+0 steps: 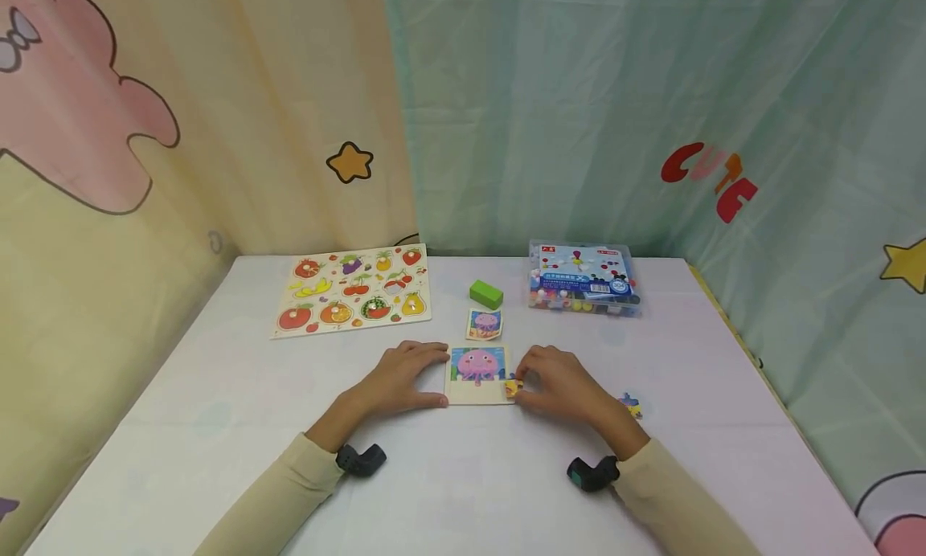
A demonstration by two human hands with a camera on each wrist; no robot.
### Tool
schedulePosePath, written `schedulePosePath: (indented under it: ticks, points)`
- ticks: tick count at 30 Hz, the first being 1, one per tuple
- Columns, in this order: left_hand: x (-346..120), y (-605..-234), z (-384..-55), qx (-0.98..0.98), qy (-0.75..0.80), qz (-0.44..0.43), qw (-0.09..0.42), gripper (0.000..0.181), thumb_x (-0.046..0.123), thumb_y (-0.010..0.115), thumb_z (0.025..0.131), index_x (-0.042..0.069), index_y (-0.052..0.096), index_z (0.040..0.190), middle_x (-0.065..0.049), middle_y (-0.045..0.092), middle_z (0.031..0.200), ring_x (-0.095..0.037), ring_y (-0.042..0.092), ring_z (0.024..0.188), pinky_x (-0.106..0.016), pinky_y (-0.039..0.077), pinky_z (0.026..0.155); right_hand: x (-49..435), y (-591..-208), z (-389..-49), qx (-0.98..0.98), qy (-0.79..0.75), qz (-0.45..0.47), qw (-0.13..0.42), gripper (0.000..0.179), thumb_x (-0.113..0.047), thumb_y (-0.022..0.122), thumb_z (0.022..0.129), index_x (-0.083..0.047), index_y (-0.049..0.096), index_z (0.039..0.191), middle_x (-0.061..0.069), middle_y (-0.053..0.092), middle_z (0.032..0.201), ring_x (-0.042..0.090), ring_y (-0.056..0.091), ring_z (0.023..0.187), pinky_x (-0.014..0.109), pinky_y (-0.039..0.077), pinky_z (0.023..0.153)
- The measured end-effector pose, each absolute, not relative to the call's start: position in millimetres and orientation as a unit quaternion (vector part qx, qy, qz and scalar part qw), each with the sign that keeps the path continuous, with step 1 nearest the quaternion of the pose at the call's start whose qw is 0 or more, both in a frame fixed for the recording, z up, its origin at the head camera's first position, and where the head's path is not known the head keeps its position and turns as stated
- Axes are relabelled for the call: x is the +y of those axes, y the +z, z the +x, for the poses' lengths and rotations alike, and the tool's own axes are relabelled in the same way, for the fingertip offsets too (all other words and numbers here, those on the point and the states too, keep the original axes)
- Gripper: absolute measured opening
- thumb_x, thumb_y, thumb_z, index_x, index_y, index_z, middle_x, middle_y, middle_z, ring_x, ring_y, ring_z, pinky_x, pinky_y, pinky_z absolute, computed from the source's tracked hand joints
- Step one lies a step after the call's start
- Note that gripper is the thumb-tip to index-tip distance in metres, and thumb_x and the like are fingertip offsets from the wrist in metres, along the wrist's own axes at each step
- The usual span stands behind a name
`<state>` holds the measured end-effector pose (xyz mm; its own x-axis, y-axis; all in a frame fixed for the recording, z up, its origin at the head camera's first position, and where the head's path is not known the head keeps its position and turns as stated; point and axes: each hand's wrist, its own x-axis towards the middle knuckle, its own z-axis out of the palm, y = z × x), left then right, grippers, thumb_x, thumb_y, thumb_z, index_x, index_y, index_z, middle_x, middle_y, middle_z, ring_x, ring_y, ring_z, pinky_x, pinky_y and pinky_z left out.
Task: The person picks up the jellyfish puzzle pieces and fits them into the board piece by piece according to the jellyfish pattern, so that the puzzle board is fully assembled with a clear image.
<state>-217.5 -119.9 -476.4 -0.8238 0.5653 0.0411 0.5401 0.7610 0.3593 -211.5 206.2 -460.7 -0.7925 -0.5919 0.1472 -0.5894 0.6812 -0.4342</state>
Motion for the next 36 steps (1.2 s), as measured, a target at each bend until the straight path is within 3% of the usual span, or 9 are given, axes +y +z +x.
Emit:
schedulePosePath:
  ticks: [6, 12, 22, 29, 36]
  points:
    - [-119.6, -475.1, -216.7, 0.937, 0.185, 0.294, 0.034, 0.075, 0.064, 0.07, 0.086, 0.021, 0.055, 0.146, 0.006, 0.044, 0.155, -0.023, 0.039, 0.139, -0.05, 0.035, 0.106, 159.0, -459.7, -221.1, 0.908, -0.226, -0.353, -0.004, 0.02, -0.028, 0.084, 0.08, -0.021, 0.07, 0.093, -0.011, 0.059, 0.095, 0.012, 0.051, 0.087, 0.035, 0.046, 0.078]
    - [-118.5, -475.4, -216.9, 0.936, 0.185, 0.299, 0.031, 0.076, 0.065, 0.069, 0.087, 0.019, 0.054, 0.146, 0.004, 0.044, 0.155, -0.022, 0.039, 0.138, -0.05, 0.035, 0.106, 135.8, -461.8, -222.0, 0.897, -0.234, -0.375, -0.003, 0.019, -0.027, 0.085, 0.081, -0.019, 0.071, 0.093, -0.01, 0.059, 0.097, 0.011, 0.053, 0.089, 0.035, 0.047, 0.079]
    - [-118.9, -475.1, -218.0, 0.937, 0.185, 0.297, 0.024, 0.075, 0.062, 0.07, 0.087, 0.018, 0.055, 0.145, 0.003, 0.046, 0.154, -0.023, 0.041, 0.137, -0.05, 0.036, 0.104, 128.1, -464.6, -224.3, 0.899, -0.231, -0.372, 0.005, 0.023, -0.028, 0.085, 0.081, -0.018, 0.071, 0.097, -0.008, 0.058, 0.096, 0.013, 0.051, 0.087, 0.037, 0.044, 0.079]
    - [-117.8, -473.3, -217.7, 0.939, 0.182, 0.291, 0.034, 0.076, 0.063, 0.07, 0.087, 0.018, 0.054, 0.146, 0.003, 0.045, 0.155, -0.024, 0.04, 0.137, -0.05, 0.035, 0.106, 129.0, -464.6, -223.7, 0.897, -0.238, -0.373, 0.017, 0.023, -0.026, 0.081, 0.085, -0.02, 0.075, 0.107, -0.006, 0.06, 0.104, 0.014, 0.053, 0.097, 0.04, 0.042, 0.083]
    - [-118.5, -474.3, -218.2, 0.94, 0.183, 0.287, 0.036, 0.076, 0.063, 0.069, 0.087, 0.018, 0.053, 0.147, 0.003, 0.043, 0.156, -0.024, 0.039, 0.138, -0.05, 0.034, 0.106, 125.3, -465.8, -223.2, 0.903, -0.233, -0.361, 0.009, 0.017, -0.027, 0.083, 0.085, -0.021, 0.076, 0.1, -0.006, 0.06, 0.103, 0.015, 0.053, 0.097, 0.04, 0.043, 0.083]
